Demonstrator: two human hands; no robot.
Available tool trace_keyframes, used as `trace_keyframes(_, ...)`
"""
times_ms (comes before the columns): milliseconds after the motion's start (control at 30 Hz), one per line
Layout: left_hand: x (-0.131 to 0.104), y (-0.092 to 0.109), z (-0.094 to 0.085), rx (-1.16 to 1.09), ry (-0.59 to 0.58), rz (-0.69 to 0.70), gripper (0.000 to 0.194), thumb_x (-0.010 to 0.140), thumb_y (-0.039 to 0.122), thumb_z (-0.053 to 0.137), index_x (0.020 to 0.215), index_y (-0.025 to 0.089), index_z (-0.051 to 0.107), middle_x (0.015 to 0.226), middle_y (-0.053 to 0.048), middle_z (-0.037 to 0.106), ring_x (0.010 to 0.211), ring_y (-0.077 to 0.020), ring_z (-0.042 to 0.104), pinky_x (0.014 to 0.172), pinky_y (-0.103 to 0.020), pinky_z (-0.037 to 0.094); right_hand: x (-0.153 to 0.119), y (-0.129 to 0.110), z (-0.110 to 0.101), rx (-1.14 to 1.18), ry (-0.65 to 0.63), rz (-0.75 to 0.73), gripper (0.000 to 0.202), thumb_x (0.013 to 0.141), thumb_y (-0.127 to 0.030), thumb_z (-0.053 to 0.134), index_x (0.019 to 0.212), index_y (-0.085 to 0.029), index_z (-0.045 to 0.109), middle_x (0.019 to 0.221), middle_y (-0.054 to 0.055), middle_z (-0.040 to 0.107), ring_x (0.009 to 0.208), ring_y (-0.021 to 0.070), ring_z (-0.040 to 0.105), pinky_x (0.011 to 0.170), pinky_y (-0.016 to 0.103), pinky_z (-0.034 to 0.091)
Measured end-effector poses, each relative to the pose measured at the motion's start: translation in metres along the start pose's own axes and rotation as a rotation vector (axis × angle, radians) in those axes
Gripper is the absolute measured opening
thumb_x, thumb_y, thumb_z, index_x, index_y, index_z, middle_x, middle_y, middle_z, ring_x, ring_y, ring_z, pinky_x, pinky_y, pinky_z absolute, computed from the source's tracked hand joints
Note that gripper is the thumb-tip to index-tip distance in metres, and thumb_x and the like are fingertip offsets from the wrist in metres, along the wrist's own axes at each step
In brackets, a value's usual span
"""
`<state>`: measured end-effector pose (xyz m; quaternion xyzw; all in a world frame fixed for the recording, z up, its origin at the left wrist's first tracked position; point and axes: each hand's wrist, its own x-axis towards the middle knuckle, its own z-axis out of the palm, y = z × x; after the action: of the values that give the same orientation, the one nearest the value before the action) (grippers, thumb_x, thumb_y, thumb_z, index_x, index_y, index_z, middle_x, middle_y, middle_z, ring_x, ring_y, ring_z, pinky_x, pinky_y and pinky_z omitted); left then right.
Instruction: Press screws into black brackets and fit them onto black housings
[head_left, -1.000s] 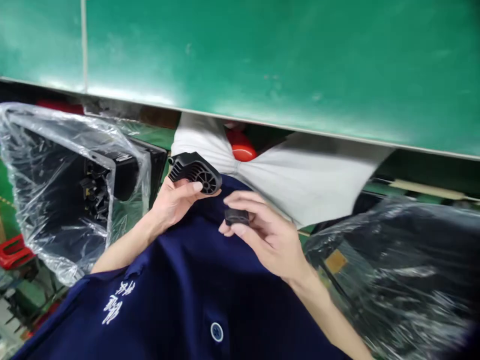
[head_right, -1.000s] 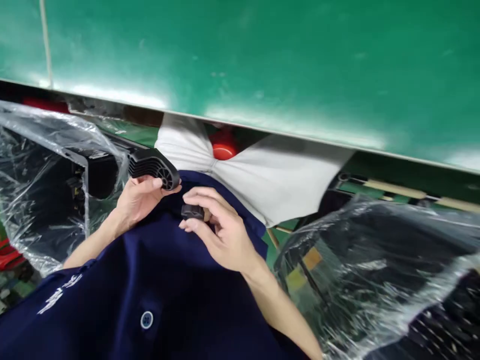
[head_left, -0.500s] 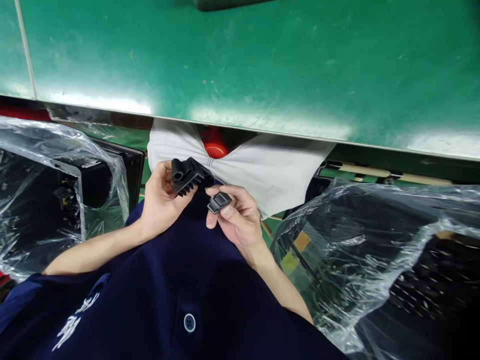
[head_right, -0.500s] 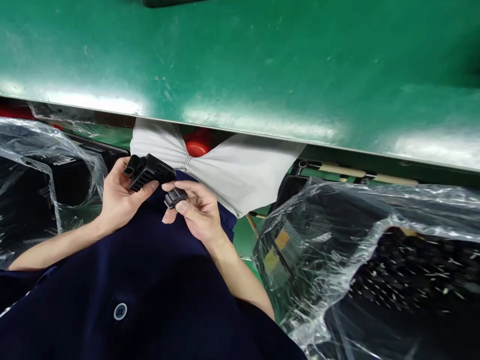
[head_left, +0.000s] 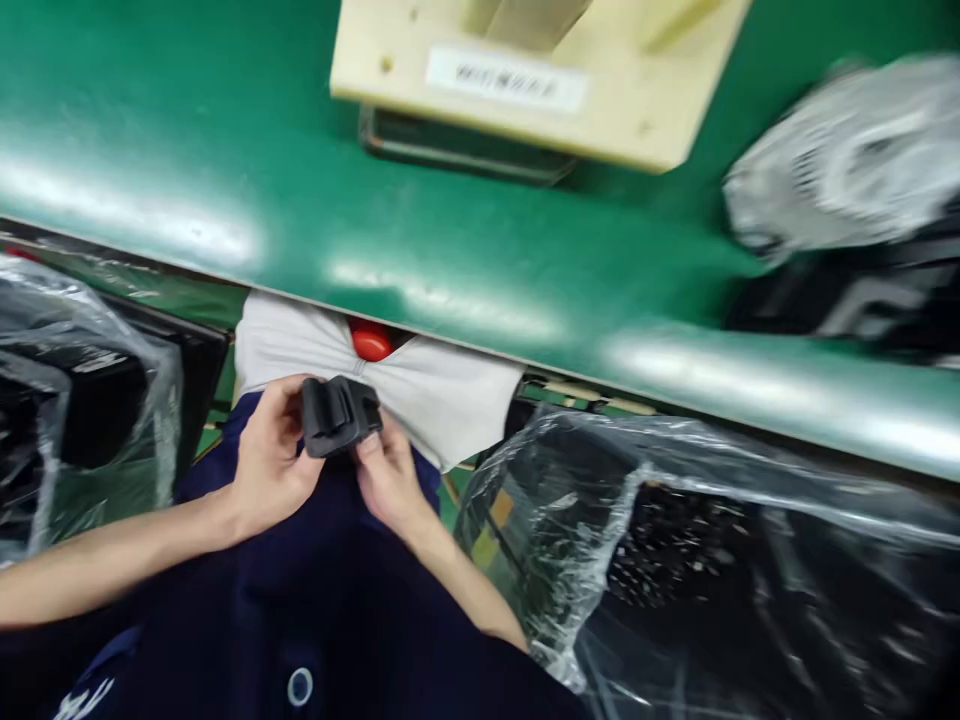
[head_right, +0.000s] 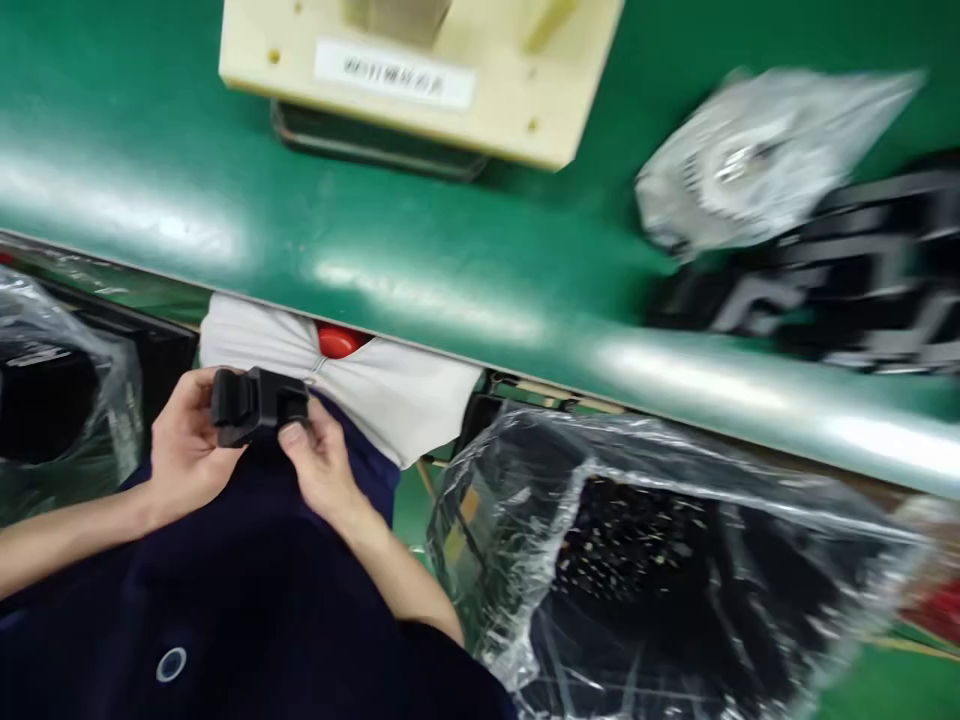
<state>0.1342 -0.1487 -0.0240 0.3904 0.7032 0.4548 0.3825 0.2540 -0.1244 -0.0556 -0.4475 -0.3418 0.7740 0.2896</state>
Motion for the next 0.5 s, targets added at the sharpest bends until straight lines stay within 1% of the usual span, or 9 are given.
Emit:
trace_keyframes(67, -0.001, 0.001, 0.007, -0.051, -0.06, 0.055, 0.04, 0.077, 0.012, 0.063, 0.113, 0.024, 0.052, 0.105, -0.005, 0.064, 0.096, -0.0171, 0.066, 0.08, -0.025, 0.057, -0.001, -0.004, -0.004, 0.151, 0.027, 0.029, 0.058, 0.074, -0.073, 0.057, 0.105, -0.024, 0.06, 0.101, 0.008, 0.065, 0.096, 0.0247, 0.062, 0.087, 0.041, 0.052)
trace_keyframes(133, -0.002, 0.003, 0.013, -0.08, -0.136, 0.12, 0.047, 0.079, 0.01, 0.061, 0.122, 0.026, 0.05, 0.12, -0.008, 0.06, 0.115, -0.0219, 0.058, 0.098, -0.035, 0.052, 0.001, -0.017, -0.018, 0.201, 0.142, 0.003, 0.058, 0.072, -0.073, 0.058, 0.106, -0.025, 0.059, 0.102, 0.008, 0.065, 0.099, 0.0259, 0.062, 0.088, 0.043, 0.052)
trace_keyframes(200, -0.002, 0.005, 0.016, -0.08, -0.202, 0.166, 0.05, 0.081, 0.009, 0.058, 0.126, 0.028, 0.049, 0.126, -0.01, 0.056, 0.123, -0.0249, 0.053, 0.105, -0.042, 0.046, 0.007, -0.044, -0.039, 0.142, 0.276, -0.113, 0.053, 0.078, -0.071, 0.053, 0.108, -0.027, 0.057, 0.106, 0.007, 0.064, 0.103, 0.0249, 0.061, 0.092, 0.044, 0.05)
trace_keyframes(267, -0.003, 0.007, 0.017, -0.062, -0.257, 0.172, 0.048, 0.082, 0.009, 0.056, 0.126, 0.029, 0.049, 0.125, -0.01, 0.057, 0.12, -0.0251, 0.054, 0.103, -0.043, 0.047, 0.021, -0.083, -0.06, 0.004, 0.396, -0.326, 0.05, 0.086, -0.069, 0.041, 0.115, -0.029, 0.053, 0.115, 0.007, 0.06, 0.11, 0.0229, 0.059, 0.097, 0.044, 0.048)
trace_keyframes(333, -0.003, 0.006, 0.016, -0.037, -0.297, 0.159, 0.044, 0.084, 0.009, 0.054, 0.124, 0.029, 0.051, 0.12, -0.009, 0.06, 0.115, -0.023, 0.058, 0.098, -0.039, 0.051, 0.044, -0.126, -0.074, -0.216, 0.499, -0.59, 0.055, 0.091, -0.067, 0.03, 0.124, -0.026, 0.046, 0.123, 0.01, 0.053, 0.113, 0.0232, 0.057, 0.096, 0.043, 0.048)
trace_keyframes(367, -0.003, 0.005, 0.016, -0.024, -0.31, 0.155, 0.041, 0.085, 0.01, 0.053, 0.122, 0.028, 0.052, 0.118, -0.009, 0.061, 0.112, -0.0219, 0.06, 0.096, -0.037, 0.053, 0.057, -0.147, -0.076, -0.36, 0.558, -0.728, 0.059, 0.091, -0.067, 0.03, 0.128, -0.022, 0.043, 0.126, 0.013, 0.05, 0.112, 0.024, 0.057, 0.094, 0.043, 0.049)
trace_keyframes(433, -0.003, 0.004, 0.014, 0.0, -0.325, 0.153, 0.036, 0.087, 0.012, 0.052, 0.119, 0.027, 0.054, 0.115, -0.008, 0.062, 0.109, -0.0203, 0.061, 0.093, -0.033, 0.054, 0.088, -0.183, -0.075, -0.735, 0.633, -0.964, 0.067, 0.086, -0.066, 0.047, 0.127, -0.013, 0.041, 0.125, 0.019, 0.049, 0.111, 0.0256, 0.056, 0.094, 0.041, 0.048)
trace_keyframes(467, -0.003, 0.003, 0.014, 0.008, -0.331, 0.15, 0.033, 0.087, 0.012, 0.052, 0.117, 0.026, 0.055, 0.114, -0.008, 0.062, 0.108, -0.0198, 0.062, 0.092, -0.033, 0.054, 0.104, -0.197, -0.073, -0.953, 0.617, -1.033, 0.069, 0.082, -0.065, 0.055, 0.123, -0.01, 0.044, 0.123, 0.02, 0.051, 0.112, 0.0265, 0.055, 0.096, 0.041, 0.047)
trace_keyframes(500, -0.002, 0.003, 0.013, 0.013, -0.336, 0.148, 0.031, 0.088, 0.013, 0.051, 0.116, 0.025, 0.055, 0.113, -0.008, 0.063, 0.107, -0.0193, 0.062, 0.092, -0.032, 0.054, 0.12, -0.209, -0.07, -1.163, 0.562, -1.059, 0.07, 0.078, -0.064, 0.061, 0.119, -0.009, 0.047, 0.12, 0.02, 0.053, 0.114, 0.0275, 0.054, 0.099, 0.042, 0.045)
